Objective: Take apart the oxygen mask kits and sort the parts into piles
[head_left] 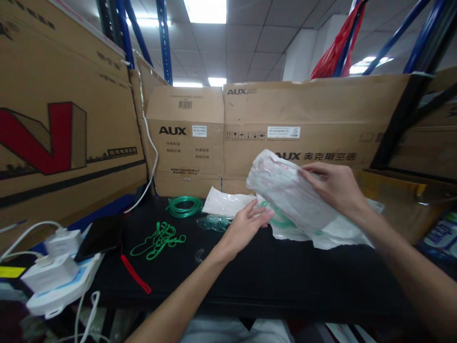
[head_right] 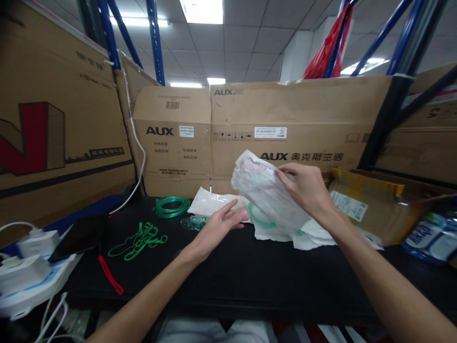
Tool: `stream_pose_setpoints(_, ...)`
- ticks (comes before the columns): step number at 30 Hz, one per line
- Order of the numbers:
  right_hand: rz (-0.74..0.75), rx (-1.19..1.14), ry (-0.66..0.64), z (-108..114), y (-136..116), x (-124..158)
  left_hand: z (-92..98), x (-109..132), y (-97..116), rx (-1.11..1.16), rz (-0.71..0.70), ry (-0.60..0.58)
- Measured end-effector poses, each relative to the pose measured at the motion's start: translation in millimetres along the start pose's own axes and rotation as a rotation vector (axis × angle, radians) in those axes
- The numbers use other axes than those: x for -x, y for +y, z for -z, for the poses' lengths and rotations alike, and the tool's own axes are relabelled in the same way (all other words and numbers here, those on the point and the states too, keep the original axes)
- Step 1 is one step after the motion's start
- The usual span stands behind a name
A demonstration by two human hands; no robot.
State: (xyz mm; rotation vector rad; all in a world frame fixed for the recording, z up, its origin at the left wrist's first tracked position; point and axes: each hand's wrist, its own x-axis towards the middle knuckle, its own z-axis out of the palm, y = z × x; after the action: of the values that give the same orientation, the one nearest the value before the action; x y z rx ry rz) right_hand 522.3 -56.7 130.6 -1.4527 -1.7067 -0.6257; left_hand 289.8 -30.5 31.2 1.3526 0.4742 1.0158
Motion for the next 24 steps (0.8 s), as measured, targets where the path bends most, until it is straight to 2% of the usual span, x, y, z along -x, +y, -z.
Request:
stream_pose_setpoints(2,0.172,-0.102,0.011,-14,-25,13,-1.7,-4,2,0.235,0.042,0.007)
stream_pose_setpoints(6,0.466,-0.174,-0.071,-43,-58,42,10.4,-8,4,0.539,-0.057,-0.015)
stream_pose_setpoints(8,0.538,-0.21,-0.105,-51,-67,55,18.6,-8,5,0.583,-0.098,0.041)
stream_pose_setpoints(10,0.534,-0.275,-0.1,-54,-71,64,26.3,-7,5,0.563,-0.122,0.132)
stream_pose_setpoints(12,0.424,-0.363,-0.035,-51,-70,71,33.5,-5,5,0.53,-0.124,0.202)
stream_pose_setpoints(13,0.31,-0.41,0.016,-49,-68,72,36.9,-4,6,0.52,-0.117,0.223)
stream_pose_setpoints(16,-0.208,-0.581,0.142,-48,-52,71,45.8,-2,6,0.509,-0.105,0.255)
stream_pose_setpoints(18,-0.447,-0.674,0.126,-54,-40,69,50.1,0,5,0.499,-0.111,0.261)
stream_pose_setpoints(19,-0.497,-0.707,0.093,-59,-35,67,51.8,1,5,0.493,-0.116,0.262)
stream_pose_setpoints(24,-0.54,-0.765,-0.053,-80,-24,65,58.6,3,2,0.446,-0.133,0.276)
